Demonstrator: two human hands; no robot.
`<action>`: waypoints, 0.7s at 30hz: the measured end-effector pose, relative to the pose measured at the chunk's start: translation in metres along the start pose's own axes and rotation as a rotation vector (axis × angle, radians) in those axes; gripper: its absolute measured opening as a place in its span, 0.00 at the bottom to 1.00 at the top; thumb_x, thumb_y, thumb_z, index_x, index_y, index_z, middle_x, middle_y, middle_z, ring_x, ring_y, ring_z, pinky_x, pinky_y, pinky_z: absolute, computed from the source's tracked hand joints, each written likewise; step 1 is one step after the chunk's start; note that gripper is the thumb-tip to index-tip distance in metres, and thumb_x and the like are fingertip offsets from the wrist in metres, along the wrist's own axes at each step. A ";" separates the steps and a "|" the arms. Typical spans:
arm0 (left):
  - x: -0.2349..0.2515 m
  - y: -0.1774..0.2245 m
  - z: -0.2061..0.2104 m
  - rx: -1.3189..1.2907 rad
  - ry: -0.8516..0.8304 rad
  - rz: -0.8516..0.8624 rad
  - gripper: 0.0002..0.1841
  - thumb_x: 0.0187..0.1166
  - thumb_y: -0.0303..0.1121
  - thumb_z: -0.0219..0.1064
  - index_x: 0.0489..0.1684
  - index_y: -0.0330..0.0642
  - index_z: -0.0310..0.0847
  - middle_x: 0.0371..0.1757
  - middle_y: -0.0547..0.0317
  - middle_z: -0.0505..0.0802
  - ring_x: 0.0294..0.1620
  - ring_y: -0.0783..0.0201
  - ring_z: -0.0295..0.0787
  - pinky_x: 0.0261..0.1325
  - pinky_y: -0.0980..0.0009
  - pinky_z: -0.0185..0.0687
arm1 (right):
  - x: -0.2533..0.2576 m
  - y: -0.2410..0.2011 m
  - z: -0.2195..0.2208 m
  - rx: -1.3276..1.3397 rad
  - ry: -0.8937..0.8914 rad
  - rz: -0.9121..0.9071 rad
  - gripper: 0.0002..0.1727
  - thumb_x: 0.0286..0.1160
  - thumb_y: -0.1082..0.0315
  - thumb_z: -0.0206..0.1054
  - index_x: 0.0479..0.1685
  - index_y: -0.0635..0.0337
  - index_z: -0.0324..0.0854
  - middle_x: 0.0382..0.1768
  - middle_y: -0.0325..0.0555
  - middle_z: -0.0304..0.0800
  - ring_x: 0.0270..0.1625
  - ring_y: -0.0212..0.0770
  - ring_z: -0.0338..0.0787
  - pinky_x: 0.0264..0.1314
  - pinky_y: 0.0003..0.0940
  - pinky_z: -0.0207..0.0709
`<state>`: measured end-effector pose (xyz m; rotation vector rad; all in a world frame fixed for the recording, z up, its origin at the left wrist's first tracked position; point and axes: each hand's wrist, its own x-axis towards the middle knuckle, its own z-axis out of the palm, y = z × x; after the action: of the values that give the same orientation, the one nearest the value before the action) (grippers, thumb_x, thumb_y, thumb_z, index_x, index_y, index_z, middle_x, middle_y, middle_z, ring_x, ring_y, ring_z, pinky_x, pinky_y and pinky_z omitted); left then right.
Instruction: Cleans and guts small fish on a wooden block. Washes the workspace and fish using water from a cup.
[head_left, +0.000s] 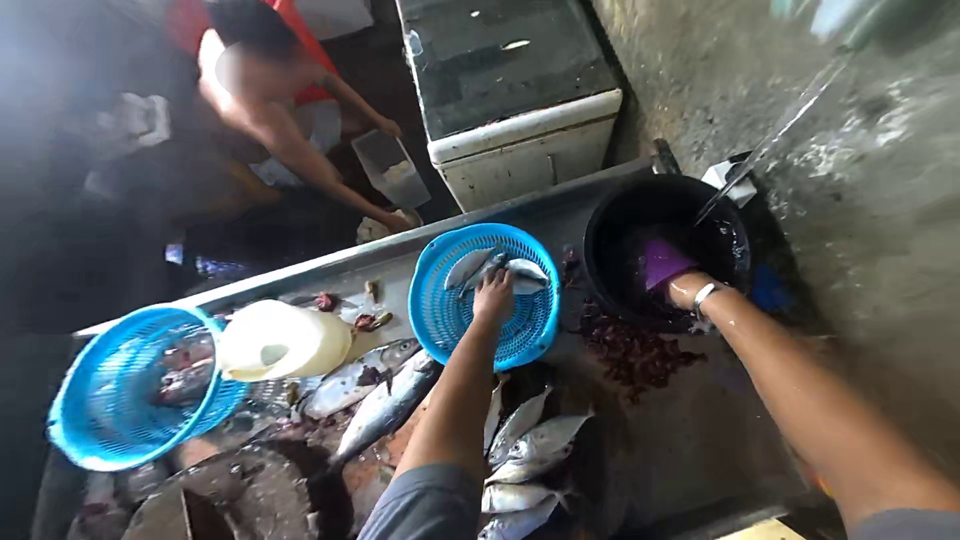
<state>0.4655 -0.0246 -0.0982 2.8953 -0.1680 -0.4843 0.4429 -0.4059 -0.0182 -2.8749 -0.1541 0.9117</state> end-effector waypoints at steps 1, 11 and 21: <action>-0.003 0.002 0.003 -0.011 -0.031 -0.044 0.30 0.79 0.38 0.72 0.82 0.49 0.73 0.81 0.42 0.79 0.88 0.35 0.63 0.80 0.29 0.64 | -0.003 -0.001 -0.004 0.000 -0.057 0.006 0.21 0.81 0.65 0.70 0.63 0.73 0.84 0.65 0.72 0.85 0.73 0.72 0.81 0.75 0.74 0.68; -0.072 -0.004 0.009 -0.616 -0.179 -0.160 0.28 0.81 0.48 0.69 0.72 0.36 0.75 0.58 0.38 0.91 0.61 0.42 0.89 0.68 0.39 0.81 | -0.045 -0.032 -0.096 0.731 0.246 -0.255 0.12 0.92 0.66 0.56 0.61 0.61 0.81 0.39 0.53 0.92 0.31 0.46 0.93 0.41 0.48 0.92; -0.164 0.053 -0.054 -1.307 0.079 -0.249 0.26 0.84 0.47 0.67 0.75 0.42 0.75 0.53 0.48 0.90 0.45 0.57 0.86 0.46 0.56 0.85 | -0.141 -0.022 -0.263 0.621 1.102 0.068 0.25 0.85 0.61 0.61 0.71 0.73 0.77 0.66 0.73 0.84 0.72 0.69 0.83 0.77 0.69 0.71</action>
<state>0.3246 -0.0433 0.0138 1.6358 0.3885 -0.3145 0.4797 -0.4251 0.2783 -2.3537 0.2806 -0.5978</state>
